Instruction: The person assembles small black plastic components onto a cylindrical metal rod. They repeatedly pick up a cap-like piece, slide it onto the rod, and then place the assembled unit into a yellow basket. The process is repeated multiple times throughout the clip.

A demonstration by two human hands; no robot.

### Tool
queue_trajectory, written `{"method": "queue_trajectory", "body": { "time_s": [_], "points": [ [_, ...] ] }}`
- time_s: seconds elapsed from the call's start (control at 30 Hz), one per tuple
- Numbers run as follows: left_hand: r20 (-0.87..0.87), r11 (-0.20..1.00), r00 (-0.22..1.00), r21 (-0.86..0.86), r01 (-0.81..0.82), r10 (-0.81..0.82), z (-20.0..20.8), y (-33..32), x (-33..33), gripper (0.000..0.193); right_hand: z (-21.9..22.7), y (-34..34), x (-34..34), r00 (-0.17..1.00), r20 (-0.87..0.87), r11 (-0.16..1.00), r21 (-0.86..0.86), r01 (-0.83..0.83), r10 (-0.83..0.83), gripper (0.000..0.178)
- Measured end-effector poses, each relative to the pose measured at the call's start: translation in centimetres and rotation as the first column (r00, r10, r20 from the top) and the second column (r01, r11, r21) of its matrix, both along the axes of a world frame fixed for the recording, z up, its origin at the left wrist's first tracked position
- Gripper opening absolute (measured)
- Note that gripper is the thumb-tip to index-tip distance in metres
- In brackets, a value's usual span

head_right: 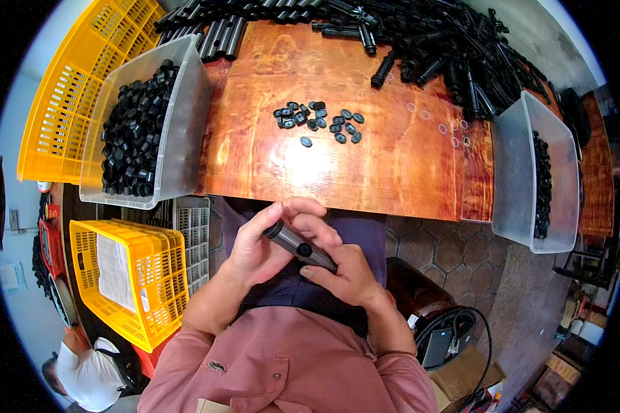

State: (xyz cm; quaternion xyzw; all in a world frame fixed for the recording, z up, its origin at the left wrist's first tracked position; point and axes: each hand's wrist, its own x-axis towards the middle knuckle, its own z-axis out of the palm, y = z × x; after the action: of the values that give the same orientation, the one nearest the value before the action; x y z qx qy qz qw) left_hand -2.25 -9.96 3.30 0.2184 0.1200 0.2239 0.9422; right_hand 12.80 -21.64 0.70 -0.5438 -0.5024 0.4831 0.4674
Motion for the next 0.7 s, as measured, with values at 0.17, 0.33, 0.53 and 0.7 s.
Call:
{"method": "queue_trajectory", "body": {
  "time_s": [0.17,0.33,0.53,0.7],
  "points": [
    [0.039,0.995,0.999,0.100,0.000,-0.004,-0.8,0.3,0.0,0.043,0.3,-0.5,-0.3,1.000,-0.009,1.000,-0.015,0.012,-0.013,0.035],
    [-0.010,0.996,1.000,0.090,0.026,-0.025,-0.3,0.8,-0.5,0.036,2.3,-0.6,-0.9,0.998,0.048,0.998,-0.042,0.041,-0.039,0.038],
    [-0.110,0.996,0.991,0.033,-0.078,0.081,0.6,0.0,-0.5,0.033,3.0,-0.5,-1.8,0.952,0.292,0.995,0.001,0.102,-0.098,0.033],
    [-0.082,0.990,0.987,0.032,-0.135,0.137,0.4,-0.1,-0.6,0.035,2.7,-0.1,-2.6,0.935,0.326,0.990,0.033,0.136,-0.139,0.031]
  ]
}}
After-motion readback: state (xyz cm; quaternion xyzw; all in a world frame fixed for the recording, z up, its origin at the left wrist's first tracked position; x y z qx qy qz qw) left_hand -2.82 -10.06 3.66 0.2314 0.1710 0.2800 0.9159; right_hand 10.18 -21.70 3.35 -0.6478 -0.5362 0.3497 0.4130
